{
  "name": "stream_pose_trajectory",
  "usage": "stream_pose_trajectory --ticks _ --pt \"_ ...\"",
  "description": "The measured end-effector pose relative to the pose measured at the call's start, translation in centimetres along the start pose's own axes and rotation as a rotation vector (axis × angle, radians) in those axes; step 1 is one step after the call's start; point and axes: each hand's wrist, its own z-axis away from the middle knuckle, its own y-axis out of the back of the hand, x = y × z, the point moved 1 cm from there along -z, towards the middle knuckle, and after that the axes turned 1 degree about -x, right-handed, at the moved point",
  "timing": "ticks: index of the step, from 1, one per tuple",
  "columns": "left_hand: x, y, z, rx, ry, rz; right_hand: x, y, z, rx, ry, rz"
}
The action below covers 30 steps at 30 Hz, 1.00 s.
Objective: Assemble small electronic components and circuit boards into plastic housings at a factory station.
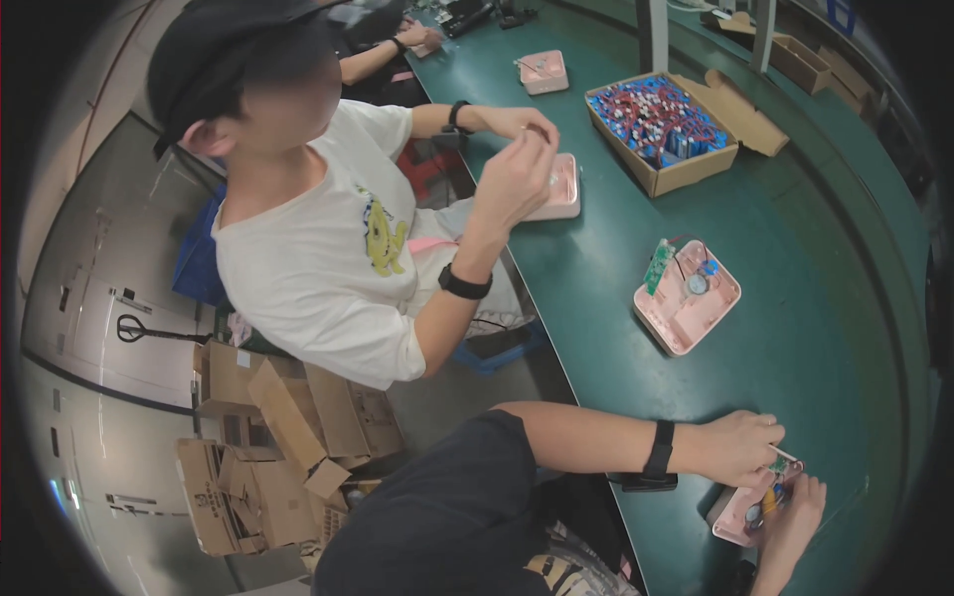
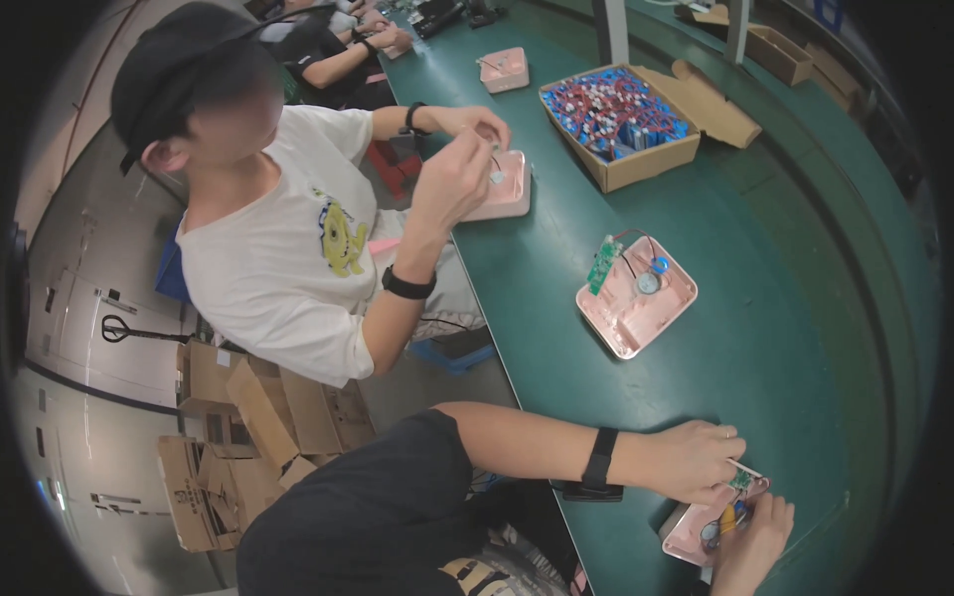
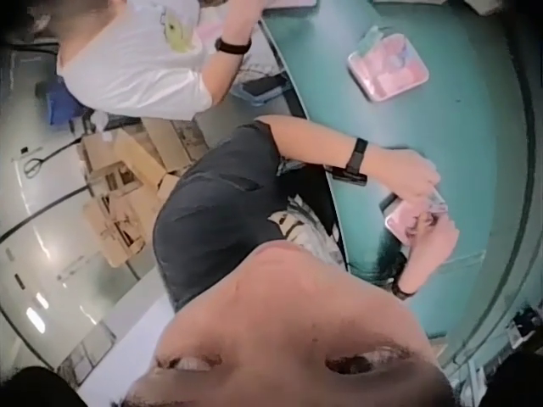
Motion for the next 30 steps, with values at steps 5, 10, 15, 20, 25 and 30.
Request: stream_pose_trajectory --ticks 5,10,15,20,25,30 --pt "0.3 -0.4 0.1 -0.003 0.012 0.025 -0.7 1.9 -0.9 -0.207 -0.05 0.018" --pt "0.1 -1.0 0.1 -0.009 -0.027 0.028 -0.3 3.5 -0.5 -0.277 -0.033 -0.058" --pt "-0.1 -1.2 0.0 0.029 -0.038 0.047 0.0 3.2 0.6 -0.089 0.115 0.011" --pt "0.0 -1.2 -0.1 -0.008 -0.018 0.087 -0.1 3.1 1.5 0.019 0.146 0.071" --pt "0.1 -0.7 -0.6 -0.006 0.014 0.133 -0.2 3.3 1.9 0.034 0.105 0.022" --pt "0.1 -1.0 -1.1 -0.025 0.027 0.185 0.2 3.5 3.1 0.006 0.066 0.006"
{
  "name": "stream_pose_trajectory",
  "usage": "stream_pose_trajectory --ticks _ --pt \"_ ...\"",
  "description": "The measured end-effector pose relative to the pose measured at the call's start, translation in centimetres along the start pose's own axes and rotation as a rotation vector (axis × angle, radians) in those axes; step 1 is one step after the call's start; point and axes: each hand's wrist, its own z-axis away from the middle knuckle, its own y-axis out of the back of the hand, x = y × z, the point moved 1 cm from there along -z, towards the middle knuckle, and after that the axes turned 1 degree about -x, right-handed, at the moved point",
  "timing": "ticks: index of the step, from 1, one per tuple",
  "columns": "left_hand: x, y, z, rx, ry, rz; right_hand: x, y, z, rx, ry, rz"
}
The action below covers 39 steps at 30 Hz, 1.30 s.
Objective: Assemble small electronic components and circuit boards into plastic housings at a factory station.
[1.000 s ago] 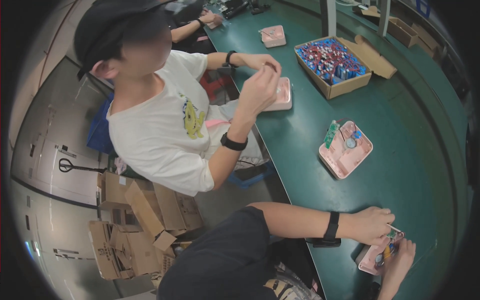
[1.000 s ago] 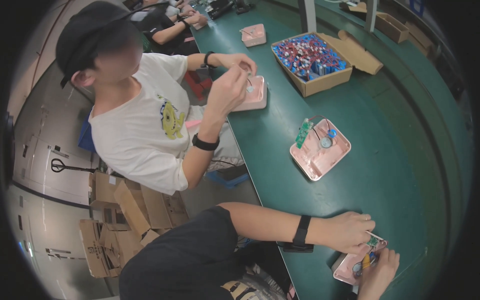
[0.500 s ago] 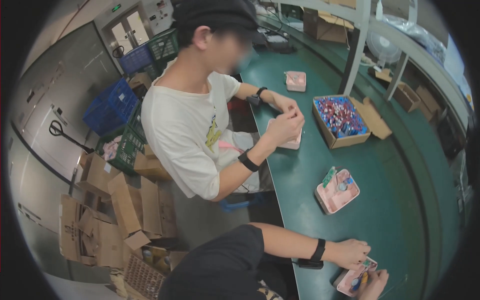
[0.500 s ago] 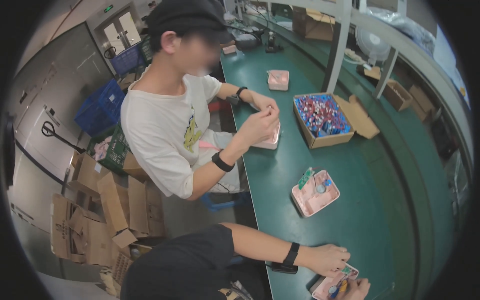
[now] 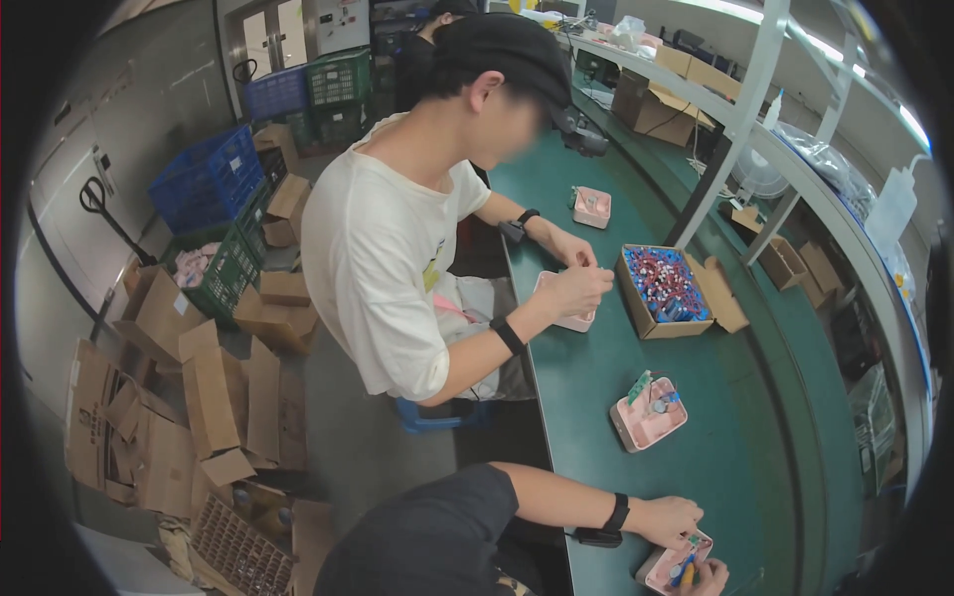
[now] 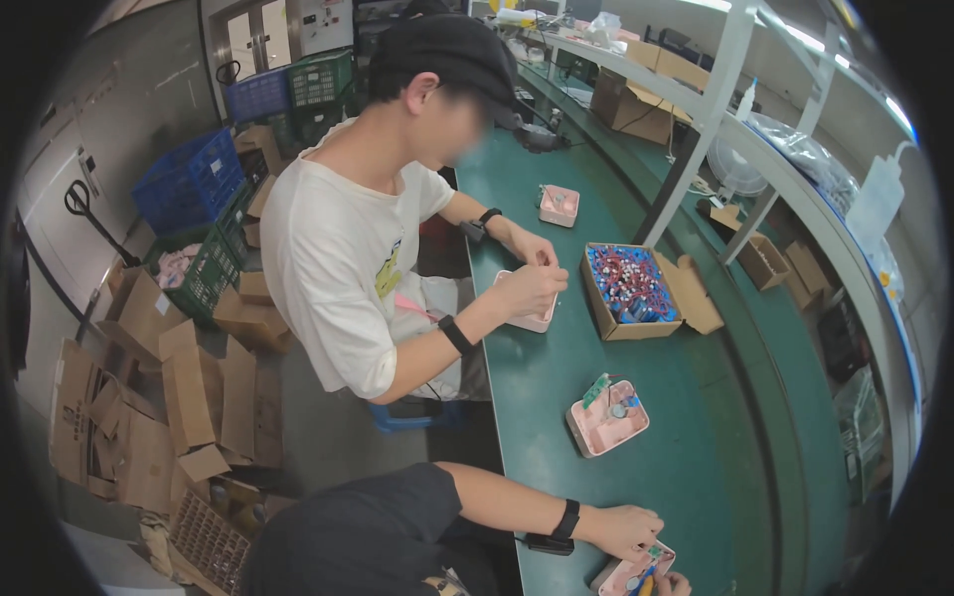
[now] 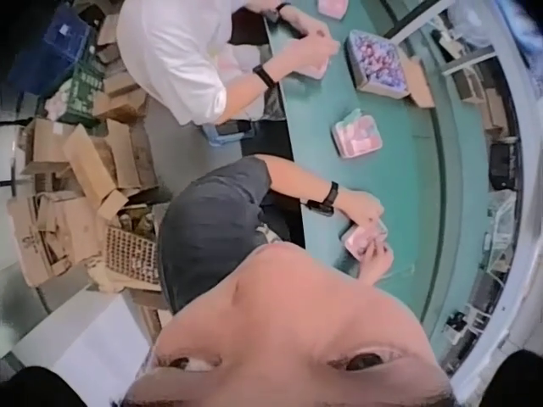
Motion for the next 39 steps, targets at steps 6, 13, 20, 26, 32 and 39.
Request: stream_pose_trajectory --ticks 6,13,20,26,32,39 --pt "-0.2 0.4 -0.1 -0.013 0.029 0.016 1.6 0.6 0.1 0.069 -0.024 -0.1" --pt "-0.5 -0.2 -0.5 -0.061 0.053 0.021 9.3 0.1 -0.1 0.076 -0.252 -0.115" --pt "0.0 0.6 -0.4 -0.072 0.049 0.043 13.5 -1.2 -0.3 0.147 -0.2 0.001" --pt "-0.1 -0.8 -1.8 0.047 -0.03 0.061 32.0 -5.8 -1.8 0.209 -0.243 0.099" --pt "-1.1 -0.5 -0.5 0.063 0.012 0.032 31.3 -6.7 -4.2 -0.07 -0.486 0.2" --pt "-0.7 -0.1 -1.0 -0.002 0.027 0.067 32.4 -6.6 -4.1 -0.056 -0.553 0.049"
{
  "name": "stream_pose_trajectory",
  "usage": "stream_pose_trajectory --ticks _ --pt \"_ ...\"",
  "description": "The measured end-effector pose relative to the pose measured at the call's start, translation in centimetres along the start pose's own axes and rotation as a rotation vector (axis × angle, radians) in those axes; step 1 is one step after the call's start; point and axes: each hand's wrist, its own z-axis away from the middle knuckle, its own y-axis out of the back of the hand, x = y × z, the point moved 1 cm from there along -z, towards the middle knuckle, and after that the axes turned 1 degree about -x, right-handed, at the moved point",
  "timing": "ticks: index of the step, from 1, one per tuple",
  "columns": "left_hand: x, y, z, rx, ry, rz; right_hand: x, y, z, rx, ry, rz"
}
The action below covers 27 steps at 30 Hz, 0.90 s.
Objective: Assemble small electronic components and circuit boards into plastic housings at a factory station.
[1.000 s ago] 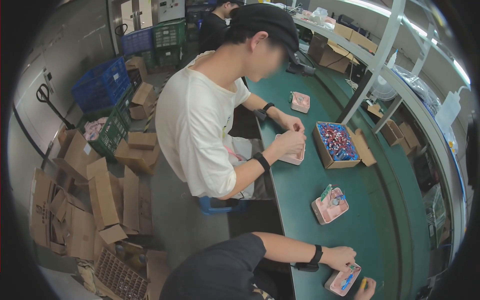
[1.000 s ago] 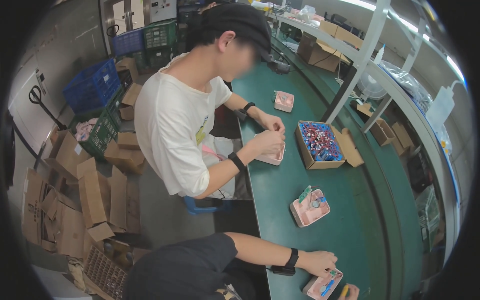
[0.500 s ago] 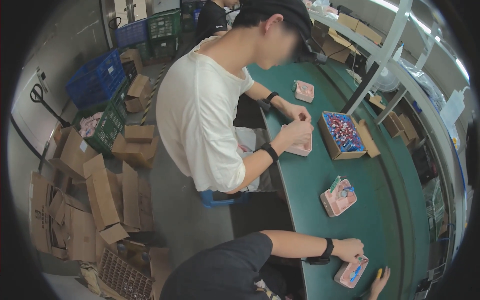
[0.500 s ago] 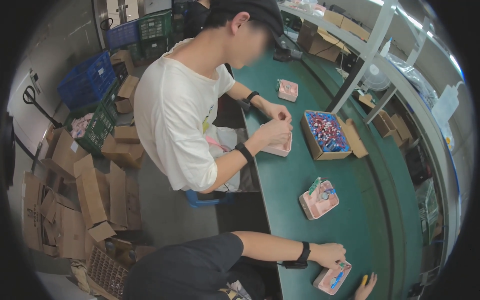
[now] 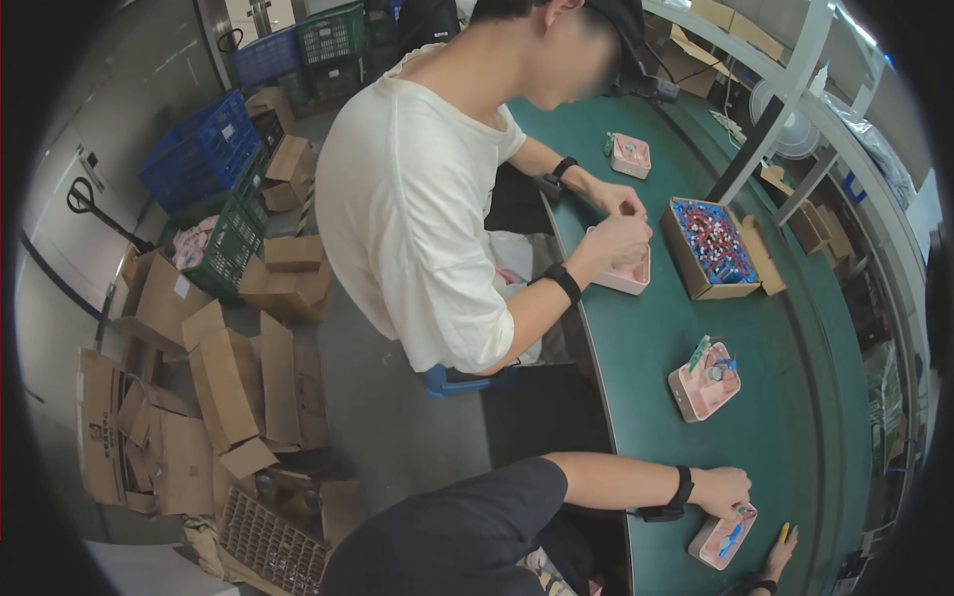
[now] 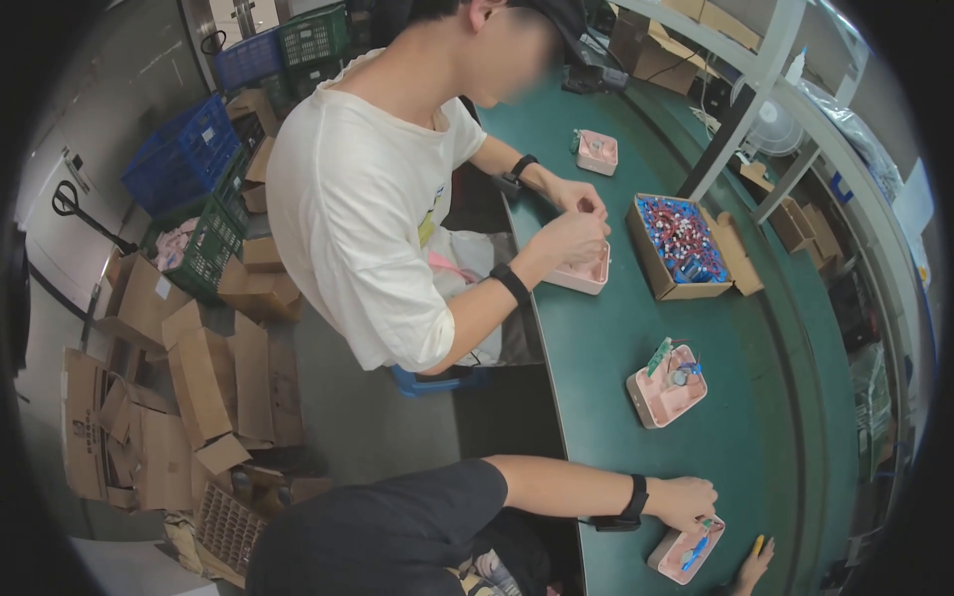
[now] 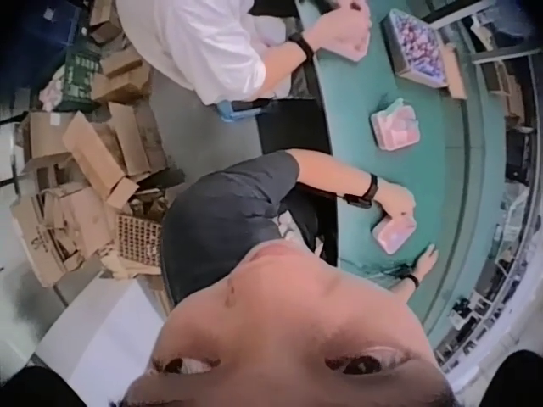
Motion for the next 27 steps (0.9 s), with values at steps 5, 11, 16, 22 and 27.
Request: stream_pose_trajectory --ticks 5,11,16,22,27 --pt "0.4 -0.2 -0.8 -0.097 0.008 -0.019 1.1 0.7 -0.1 -0.008 -0.005 -0.148" --pt "0.1 0.5 0.9 0.07 -0.001 -0.038 -4.9 0.8 1.8 0.045 0.041 0.106" --pt "0.9 -0.1 -0.2 -0.003 -0.015 0.001 0.8 0.4 0.6 0.03 -0.002 0.106" --pt "0.2 0.3 0.1 -0.039 -0.014 -0.011 0.7 -0.1 0.4 0.005 0.014 0.069" --pt "0.5 0.1 0.4 -0.018 0.005 0.036 1.6 -0.4 0.5 0.004 0.018 0.067"
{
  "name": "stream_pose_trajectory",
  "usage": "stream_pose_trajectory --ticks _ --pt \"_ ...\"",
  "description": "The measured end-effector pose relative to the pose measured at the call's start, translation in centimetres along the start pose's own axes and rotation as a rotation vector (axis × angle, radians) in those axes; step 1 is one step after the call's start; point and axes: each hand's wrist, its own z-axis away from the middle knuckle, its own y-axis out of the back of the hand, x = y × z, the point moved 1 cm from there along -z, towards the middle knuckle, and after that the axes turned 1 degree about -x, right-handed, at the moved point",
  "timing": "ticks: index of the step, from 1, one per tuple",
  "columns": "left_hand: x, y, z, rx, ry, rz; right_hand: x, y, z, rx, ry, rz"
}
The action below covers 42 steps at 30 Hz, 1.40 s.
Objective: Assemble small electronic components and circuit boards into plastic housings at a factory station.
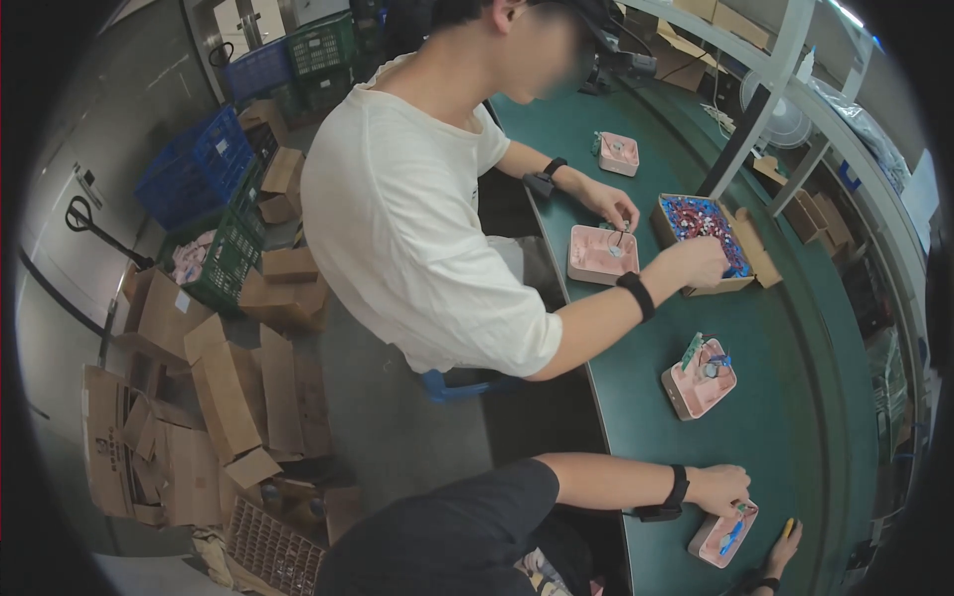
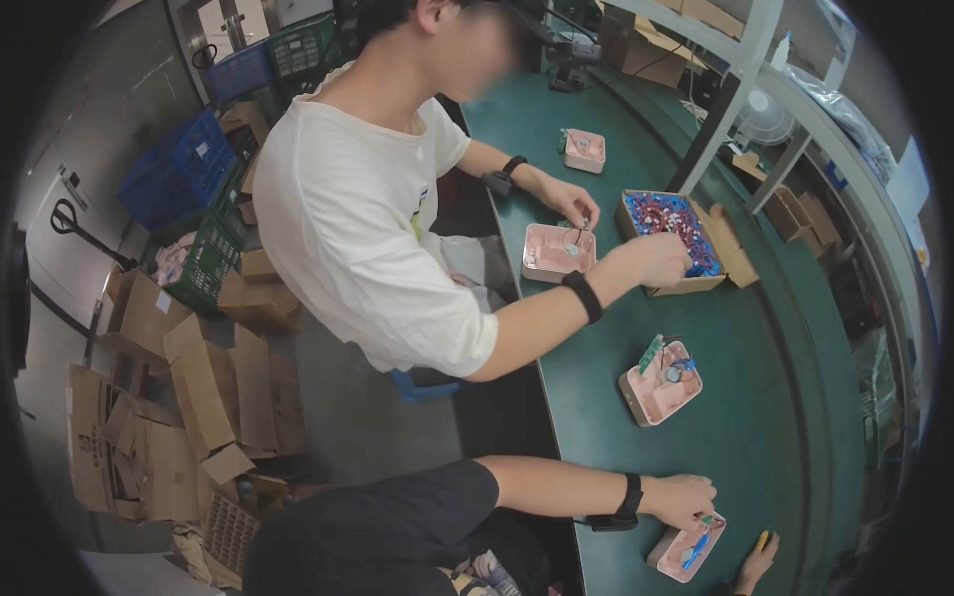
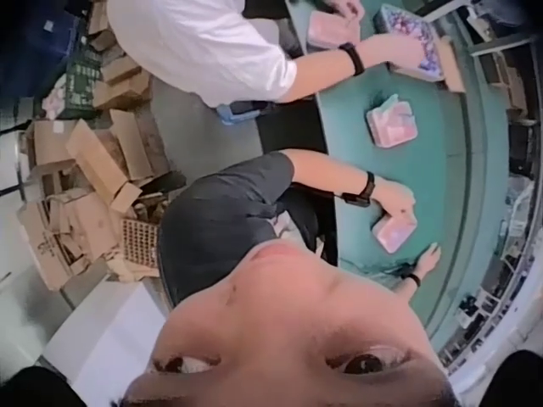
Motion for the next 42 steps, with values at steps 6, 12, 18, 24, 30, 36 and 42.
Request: stream_pose_trajectory --ticks 6,12,18,24,30,36,42 --pt "0.5 0.2 0.1 0.003 0.018 0.021 -0.1 -0.1 0.5 0.013 -0.007 -0.001" --pt "0.3 0.1 0.1 0.004 0.015 0.024 -0.6 0.1 0.6 0.021 0.002 -0.013" --pt "0.2 0.4 -0.1 -0.008 0.022 0.009 -0.6 -0.1 0.3 0.018 0.0 0.015" --pt "0.1 0.1 0.3 -0.008 0.014 0.025 -0.7 -0.1 0.6 -0.001 -0.034 0.008" --pt "-0.2 -0.1 0.4 -0.01 0.003 0.002 -3.4 1.0 1.3 -0.067 -0.129 0.052" --pt "0.1 0.8 0.7 -0.043 0.024 -0.02 -3.8 0.8 1.5 -0.14 -0.099 0.035" --pt "0.2 1.0 0.9 -0.036 -0.028 -0.099 -4.0 2.0 2.9 -0.124 -0.042 0.016"
